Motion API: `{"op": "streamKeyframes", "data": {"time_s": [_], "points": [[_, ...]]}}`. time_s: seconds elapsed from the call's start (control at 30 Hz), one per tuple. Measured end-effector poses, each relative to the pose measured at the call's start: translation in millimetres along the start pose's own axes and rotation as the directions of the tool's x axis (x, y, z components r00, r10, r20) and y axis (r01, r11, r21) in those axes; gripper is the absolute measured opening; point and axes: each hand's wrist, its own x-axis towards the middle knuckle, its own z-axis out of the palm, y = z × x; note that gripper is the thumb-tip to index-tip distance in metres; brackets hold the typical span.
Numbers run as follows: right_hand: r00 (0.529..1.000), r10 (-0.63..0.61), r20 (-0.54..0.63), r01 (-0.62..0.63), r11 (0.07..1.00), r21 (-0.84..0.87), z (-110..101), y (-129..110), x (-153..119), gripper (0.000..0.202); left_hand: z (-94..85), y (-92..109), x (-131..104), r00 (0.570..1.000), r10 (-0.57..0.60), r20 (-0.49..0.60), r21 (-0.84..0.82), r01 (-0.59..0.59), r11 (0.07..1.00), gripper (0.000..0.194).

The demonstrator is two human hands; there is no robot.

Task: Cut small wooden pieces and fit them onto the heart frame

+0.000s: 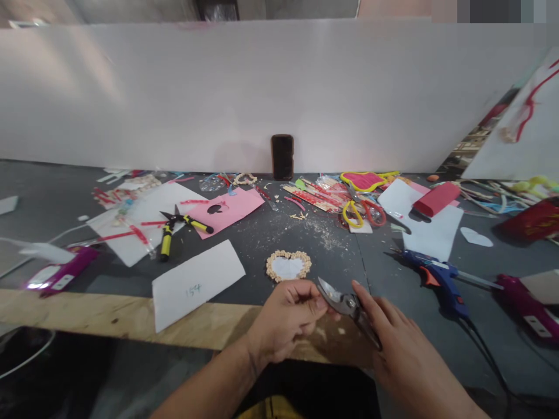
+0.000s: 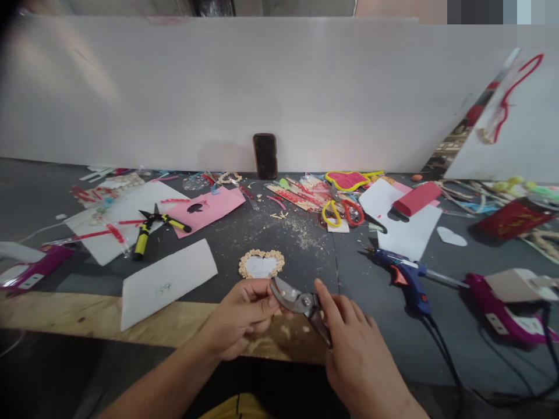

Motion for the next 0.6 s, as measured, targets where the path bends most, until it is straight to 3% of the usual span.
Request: {"op": "streamKeyframes", "data": {"time_s": [0.1, 0.2, 0.33, 0.47, 0.6], "points": [[1.000, -0.012, -0.021, 0.012, 1.000, 0.006, -0.2, 0.0, -1.6, 0.091, -1.5, 5.1, -2.1, 0.989, -0.116, 0.092, -0.078, 0.124, 0.989, 0.034], [1.000, 0.004, -0.002, -0.004, 1.000, 0.023, 3.2, 0.7, -2.3, 0.087, -1.2, 7.6, -1.2, 0.989, -0.117, 0.090, -0.061, 0.123, 0.991, 0.033], [0.995, 0.049, 0.085, -0.050, 0.999, 0.002, 7.2, 3.3, 0.4, 0.078, -0.7, 0.1, 4.8, 1.000, 0.008, -0.022, 0.080, -0.007, 0.997, 0.033], [0.986, 0.065, 0.156, -0.065, 0.998, -0.011, 4.9, 4.2, 4.7, 0.078, 1.6, -4.9, 7.6, 0.967, 0.228, -0.112, 0.365, -0.173, 0.915, 0.025], [0.973, 0.080, 0.216, -0.094, 0.994, 0.054, 1.1, 3.7, 7.3, 0.076, 5.7, -2.1, 7.4, 0.948, 0.290, -0.134, 0.474, -0.195, 0.858, 0.023]]}}
